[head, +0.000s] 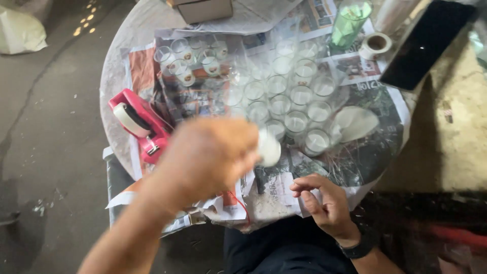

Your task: Inspecting and organizing small glass candle jars on a table, occasionally using a tape dispenser.

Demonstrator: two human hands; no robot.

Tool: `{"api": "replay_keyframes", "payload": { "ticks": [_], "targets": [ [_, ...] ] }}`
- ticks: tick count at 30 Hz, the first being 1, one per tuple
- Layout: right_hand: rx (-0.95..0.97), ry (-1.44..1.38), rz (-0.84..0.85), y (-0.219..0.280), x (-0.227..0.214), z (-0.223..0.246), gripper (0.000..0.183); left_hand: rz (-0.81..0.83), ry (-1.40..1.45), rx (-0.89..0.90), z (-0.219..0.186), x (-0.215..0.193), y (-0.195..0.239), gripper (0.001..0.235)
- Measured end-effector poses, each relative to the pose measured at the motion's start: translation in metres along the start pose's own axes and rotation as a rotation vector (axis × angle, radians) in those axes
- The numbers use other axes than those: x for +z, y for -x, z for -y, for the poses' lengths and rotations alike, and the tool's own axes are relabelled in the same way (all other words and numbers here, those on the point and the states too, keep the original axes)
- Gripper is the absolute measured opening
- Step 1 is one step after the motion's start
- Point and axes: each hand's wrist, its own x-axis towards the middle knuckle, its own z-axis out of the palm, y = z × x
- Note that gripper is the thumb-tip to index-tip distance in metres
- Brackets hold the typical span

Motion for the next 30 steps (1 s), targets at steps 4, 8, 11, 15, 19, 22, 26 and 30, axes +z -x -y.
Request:
{"api": "replay_keyframes", "payload": {
  "ticks": [4, 8, 11, 15, 19, 22, 26, 30],
  "targets": [
    [-0.112, 0.084, -0.231, -0.002, -0.014, 0.03, 0.019, -0.032, -0.203, 0.278, -0.016, 0.078, 0.025, 0.01],
    [-0.209, 0.204, -0.497, -0.012, -0.04, 0.04, 0.019, 0.352, -0.172, 0.149, -0.02, 0.104, 0.029, 0.031],
    [-0.206, 0.258, -0.449, -0.024, -0.065, 0.032, 0.029, 0.109, -0.073, 0.101, -0.035, 0.071, 0.005, 0.03],
    [-0.172, 0.356, -0.312, -0.054, -0.074, 0.038, 0.042, -0.327, 0.081, 0.204, -0.06, 0.048, -0.037, 0.015],
    [-0.239, 0.468, -0.183, -0.074, -0.078, 0.017, 0.037, -0.333, -0.001, 0.145, -0.072, 0.062, -0.081, 0.023],
    [-0.276, 0.395, -0.186, -0.078, -0.078, -0.003, 0.032, -0.273, -0.096, 0.088, -0.062, 0.092, -0.108, 0.034],
    [-0.292, 0.289, -0.227, -0.079, -0.079, -0.01, 0.027, -0.195, -0.07, 0.121, -0.052, 0.105, -0.126, 0.02],
    [-0.31, 0.305, -0.228, -0.078, -0.082, 0.002, 0.027, -0.159, -0.079, 0.153, -0.052, 0.096, -0.122, 0.014]
  ]
}}
